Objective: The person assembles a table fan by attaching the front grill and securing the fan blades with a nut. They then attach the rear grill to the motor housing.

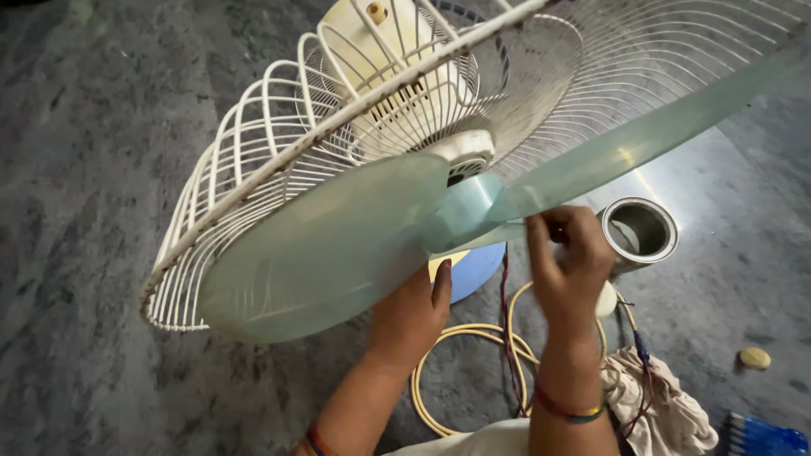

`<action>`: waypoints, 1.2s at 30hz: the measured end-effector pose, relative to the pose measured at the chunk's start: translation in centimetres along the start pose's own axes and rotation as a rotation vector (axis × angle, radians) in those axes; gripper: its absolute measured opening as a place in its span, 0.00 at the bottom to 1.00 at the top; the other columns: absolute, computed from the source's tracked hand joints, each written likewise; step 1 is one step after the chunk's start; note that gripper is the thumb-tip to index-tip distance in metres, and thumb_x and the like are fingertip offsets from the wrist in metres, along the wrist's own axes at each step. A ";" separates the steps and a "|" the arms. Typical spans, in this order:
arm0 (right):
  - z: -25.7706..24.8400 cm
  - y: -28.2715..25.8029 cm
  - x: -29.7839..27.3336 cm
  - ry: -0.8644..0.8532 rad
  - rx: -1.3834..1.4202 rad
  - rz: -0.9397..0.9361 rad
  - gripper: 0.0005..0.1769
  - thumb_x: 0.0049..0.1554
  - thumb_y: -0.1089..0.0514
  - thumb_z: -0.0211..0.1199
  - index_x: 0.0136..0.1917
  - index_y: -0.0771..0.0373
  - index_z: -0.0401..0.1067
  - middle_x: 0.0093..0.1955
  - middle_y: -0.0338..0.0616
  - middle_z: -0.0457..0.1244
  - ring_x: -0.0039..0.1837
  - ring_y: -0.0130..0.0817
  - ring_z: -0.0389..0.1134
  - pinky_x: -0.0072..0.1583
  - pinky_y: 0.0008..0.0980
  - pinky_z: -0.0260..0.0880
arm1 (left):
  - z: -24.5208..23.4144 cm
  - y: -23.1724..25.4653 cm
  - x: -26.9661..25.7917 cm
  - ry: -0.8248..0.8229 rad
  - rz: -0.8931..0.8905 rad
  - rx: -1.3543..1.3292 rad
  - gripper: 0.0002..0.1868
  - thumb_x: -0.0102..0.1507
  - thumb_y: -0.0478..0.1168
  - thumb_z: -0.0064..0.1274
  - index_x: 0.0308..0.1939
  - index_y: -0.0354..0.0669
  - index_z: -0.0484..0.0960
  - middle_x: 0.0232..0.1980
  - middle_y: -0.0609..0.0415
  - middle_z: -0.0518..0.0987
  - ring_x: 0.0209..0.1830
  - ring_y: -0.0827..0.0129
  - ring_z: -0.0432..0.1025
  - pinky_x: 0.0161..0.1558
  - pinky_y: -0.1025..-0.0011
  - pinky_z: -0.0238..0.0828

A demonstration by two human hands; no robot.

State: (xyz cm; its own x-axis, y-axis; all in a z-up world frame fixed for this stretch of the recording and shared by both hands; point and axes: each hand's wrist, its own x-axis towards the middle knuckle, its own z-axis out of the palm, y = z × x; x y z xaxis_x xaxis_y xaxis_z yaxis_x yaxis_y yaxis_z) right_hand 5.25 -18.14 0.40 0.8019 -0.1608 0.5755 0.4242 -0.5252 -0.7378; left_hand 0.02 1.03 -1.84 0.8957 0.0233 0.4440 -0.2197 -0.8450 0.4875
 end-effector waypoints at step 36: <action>-10.6 15.9 -12.9 -0.551 -0.905 0.519 0.43 0.37 0.54 0.80 0.67 0.47 0.73 0.58 0.52 0.70 0.60 0.53 0.71 0.59 0.47 0.74 | -1.4 -0.6 -2.0 0.067 0.080 0.027 0.22 0.68 0.45 0.49 0.59 0.29 0.75 0.55 0.31 0.77 0.57 0.39 0.72 0.60 0.51 0.67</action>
State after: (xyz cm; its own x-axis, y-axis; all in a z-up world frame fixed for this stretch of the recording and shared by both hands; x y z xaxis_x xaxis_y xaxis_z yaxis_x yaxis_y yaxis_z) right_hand -2.85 -33.33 -15.04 0.9580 -0.2634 -0.1135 -0.2813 -0.9402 -0.1923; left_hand -2.15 2.27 -1.97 0.8477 -0.0098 0.5303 -0.2779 -0.8598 0.4283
